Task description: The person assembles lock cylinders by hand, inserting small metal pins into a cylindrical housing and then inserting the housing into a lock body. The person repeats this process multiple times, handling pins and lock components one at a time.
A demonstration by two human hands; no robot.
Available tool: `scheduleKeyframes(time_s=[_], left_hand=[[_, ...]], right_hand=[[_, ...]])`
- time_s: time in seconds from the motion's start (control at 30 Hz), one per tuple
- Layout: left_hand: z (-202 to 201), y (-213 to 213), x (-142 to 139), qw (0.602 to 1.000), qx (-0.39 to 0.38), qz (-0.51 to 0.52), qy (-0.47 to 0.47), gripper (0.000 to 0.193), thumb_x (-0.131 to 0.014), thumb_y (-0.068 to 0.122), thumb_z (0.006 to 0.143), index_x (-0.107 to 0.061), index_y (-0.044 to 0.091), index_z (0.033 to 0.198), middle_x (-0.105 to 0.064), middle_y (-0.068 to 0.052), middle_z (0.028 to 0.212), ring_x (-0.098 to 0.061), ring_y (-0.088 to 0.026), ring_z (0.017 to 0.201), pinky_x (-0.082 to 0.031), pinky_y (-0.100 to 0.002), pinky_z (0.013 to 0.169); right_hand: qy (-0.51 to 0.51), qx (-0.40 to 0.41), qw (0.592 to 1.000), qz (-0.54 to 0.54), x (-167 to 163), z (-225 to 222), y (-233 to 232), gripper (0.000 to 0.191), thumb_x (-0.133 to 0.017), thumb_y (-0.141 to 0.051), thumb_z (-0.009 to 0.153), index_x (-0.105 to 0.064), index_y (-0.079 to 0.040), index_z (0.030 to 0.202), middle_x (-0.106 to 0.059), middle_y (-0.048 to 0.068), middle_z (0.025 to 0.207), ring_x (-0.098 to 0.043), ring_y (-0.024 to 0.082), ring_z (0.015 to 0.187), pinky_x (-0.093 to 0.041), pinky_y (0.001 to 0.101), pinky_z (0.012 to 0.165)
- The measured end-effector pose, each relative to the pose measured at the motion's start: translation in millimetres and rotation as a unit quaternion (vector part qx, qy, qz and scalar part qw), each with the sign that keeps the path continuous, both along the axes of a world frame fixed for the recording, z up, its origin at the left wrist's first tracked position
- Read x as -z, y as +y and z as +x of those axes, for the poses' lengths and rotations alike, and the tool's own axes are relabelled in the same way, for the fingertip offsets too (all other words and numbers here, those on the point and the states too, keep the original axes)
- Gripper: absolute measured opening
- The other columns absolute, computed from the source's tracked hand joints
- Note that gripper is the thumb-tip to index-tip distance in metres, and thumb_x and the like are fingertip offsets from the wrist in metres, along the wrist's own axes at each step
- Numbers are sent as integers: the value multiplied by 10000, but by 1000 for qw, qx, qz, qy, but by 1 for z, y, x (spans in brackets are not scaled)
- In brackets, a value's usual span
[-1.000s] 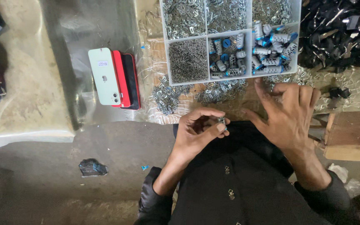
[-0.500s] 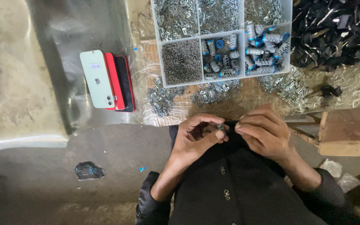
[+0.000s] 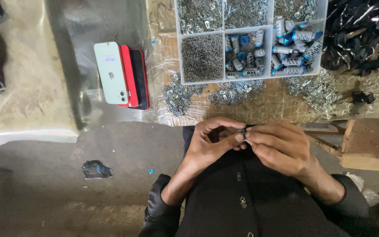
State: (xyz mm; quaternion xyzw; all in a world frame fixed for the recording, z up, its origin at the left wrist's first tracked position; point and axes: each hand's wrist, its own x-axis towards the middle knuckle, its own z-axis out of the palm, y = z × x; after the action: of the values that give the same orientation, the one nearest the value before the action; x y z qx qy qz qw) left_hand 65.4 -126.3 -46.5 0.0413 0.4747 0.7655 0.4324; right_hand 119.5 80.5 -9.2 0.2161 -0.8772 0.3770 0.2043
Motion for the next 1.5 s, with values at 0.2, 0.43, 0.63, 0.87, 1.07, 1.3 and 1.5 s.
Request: scheduleKeyframes(time_s=[0.2,0.43,0.63,0.87,1.07,1.3,1.5], left_hand=[[7,7,-3,1000,-13,-11,-14,238,-737,-8,976,-689,-24,1209,-749,-78,966,-728,-103,857,-614,-236,762],[-5,-4,-8,971,183,-51,144,260,-820,28,916,-763,-21,1165,-796,-137,968,-685,-105,796,-544,-222,668],[-9,-16,-4,1000,4,10,-3,260,-755,36,974,-690,1,1223,-771,-150,1047,-771,-172,872,-640,-272,758],[-9,-26,-1,998,-55,39,-16,264,-722,-21,998,-641,-37,1248,-750,-178,1132,-759,-207,960,-641,-307,836],[-5,-28,0,997,-75,32,-2,271,-698,-38,1006,-641,-41,1271,-733,-163,1161,-747,-208,1017,-644,-321,921],[-9,-38,-13,996,-84,22,16,266,-712,-27,1002,-664,-41,1263,-745,-163,1111,-754,-206,986,-638,-303,846],[-5,-66,-16,998,-60,10,-7,264,-749,7,974,-686,-33,1228,-754,-151,1098,-762,-201,951,-649,-295,825]], right_hand=[[2,-23,1000,7,2,6,7,175,-813,8,827,-648,-50,834,-734,80,921,-747,255,922,-607,362,732],[-262,-26,962,79,14,17,36,433,-851,-469,685,-717,-112,892,-690,-9,809,-668,175,799,-501,385,746],[-84,117,962,230,37,24,16,581,-839,-502,781,-792,-114,1211,-634,28,960,-536,224,918,-359,459,930],[-40,65,986,148,35,13,3,239,-878,-110,804,-774,-129,1017,-683,1,1010,-618,207,971,-399,450,914],[-92,91,987,-97,18,3,-31,136,-776,0,891,-703,-19,1004,-722,87,1071,-715,233,954,-559,399,881],[-102,115,986,-60,-6,-10,-59,145,-784,-15,893,-719,-28,1022,-722,85,1040,-711,231,924,-543,393,874],[-164,30,984,-63,-24,-19,-66,179,-793,-41,845,-668,-52,973,-711,63,1036,-697,213,951,-531,381,853]])
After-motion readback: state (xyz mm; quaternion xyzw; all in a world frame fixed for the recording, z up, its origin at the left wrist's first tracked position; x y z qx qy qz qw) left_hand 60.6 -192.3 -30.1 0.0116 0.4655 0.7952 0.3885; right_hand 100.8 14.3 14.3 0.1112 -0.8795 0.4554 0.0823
